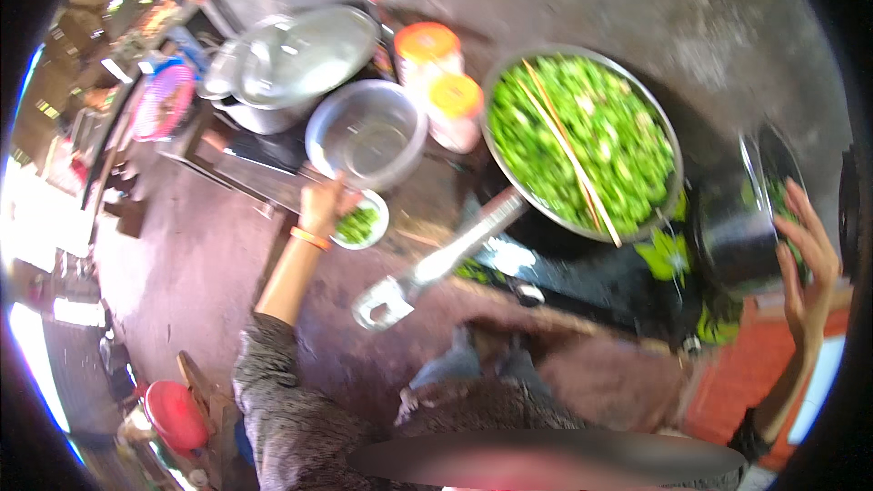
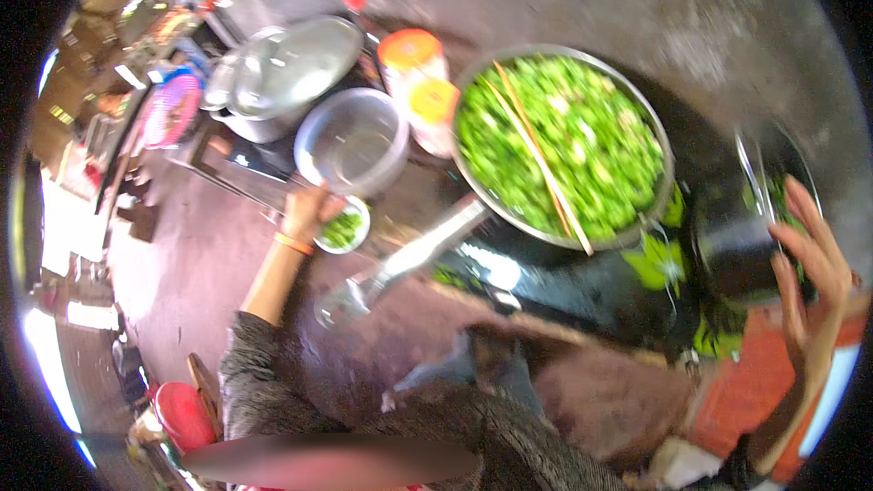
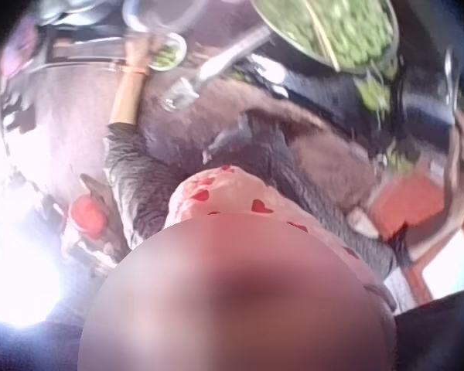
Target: The person stirs eggplant and tofu in a pot, adds seasoning, then adds leafy greens and continues stirring. The person uses a wooden spatula and chopsticks to mix the ingredients in the pot on a portable gas stove.
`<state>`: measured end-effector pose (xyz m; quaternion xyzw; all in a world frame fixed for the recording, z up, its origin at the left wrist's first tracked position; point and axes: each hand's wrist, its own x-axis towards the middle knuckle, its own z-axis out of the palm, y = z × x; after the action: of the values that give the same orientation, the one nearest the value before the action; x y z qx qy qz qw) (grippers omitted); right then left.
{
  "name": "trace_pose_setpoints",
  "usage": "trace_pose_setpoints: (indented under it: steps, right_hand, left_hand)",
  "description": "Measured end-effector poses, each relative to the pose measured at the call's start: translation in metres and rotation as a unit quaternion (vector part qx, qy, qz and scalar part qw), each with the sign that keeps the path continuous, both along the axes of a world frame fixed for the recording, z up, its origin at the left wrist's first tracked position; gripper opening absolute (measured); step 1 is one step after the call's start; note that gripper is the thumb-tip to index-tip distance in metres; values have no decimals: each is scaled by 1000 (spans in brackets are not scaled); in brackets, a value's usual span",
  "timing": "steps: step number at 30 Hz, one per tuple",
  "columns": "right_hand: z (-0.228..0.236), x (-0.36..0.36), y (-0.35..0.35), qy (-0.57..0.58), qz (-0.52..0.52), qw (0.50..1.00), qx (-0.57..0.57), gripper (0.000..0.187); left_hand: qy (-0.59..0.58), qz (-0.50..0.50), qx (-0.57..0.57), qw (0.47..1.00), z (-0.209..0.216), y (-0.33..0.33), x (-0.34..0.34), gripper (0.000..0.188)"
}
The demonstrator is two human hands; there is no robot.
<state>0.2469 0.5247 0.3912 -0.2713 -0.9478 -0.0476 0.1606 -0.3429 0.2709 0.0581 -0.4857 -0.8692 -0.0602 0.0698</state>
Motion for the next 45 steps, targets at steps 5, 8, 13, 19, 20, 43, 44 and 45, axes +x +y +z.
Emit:
trace_pose_setpoints:
  steps: [5, 8, 13, 19, 20, 43, 44, 45]
  right_hand:
    - [2, 22, 7, 79, -41, 990, 106, 32]
    - [-3, 30, 16, 40, -116, 990, 68, 44]
    - [-5, 60, 38, 115, -114, 982, 96, 34]
    - [17, 133, 64, 180, -241, 953, 23, 37]
    - [14, 140, 67, 237, -190, 953, 17, 30]
    - [63, 201, 171, -256, -141, 932, 214, 38]
    - [72, 193, 168, -229, -106, 934, 254, 40]
    - [81, 190, 164, -234, -84, 931, 269, 40]
  left_hand:
    - [-660, 182, 444, 578, 26, -7, 12, 40]
    - [-619, 193, 456, 610, 61, -18, 23, 42]
    - [-539, 128, 521, 650, 143, -48, 74, 44]
    - [-392, 110, 502, 764, 227, -14, 183, 41]
    - [-362, 71, 490, 790, 233, -15, 207, 36]
    - [-669, -233, 288, 645, 232, 283, 474, 52]
    - [-683, -196, 299, 637, 229, 290, 477, 53]
    - [-697, -199, 297, 622, 226, 294, 479, 55]
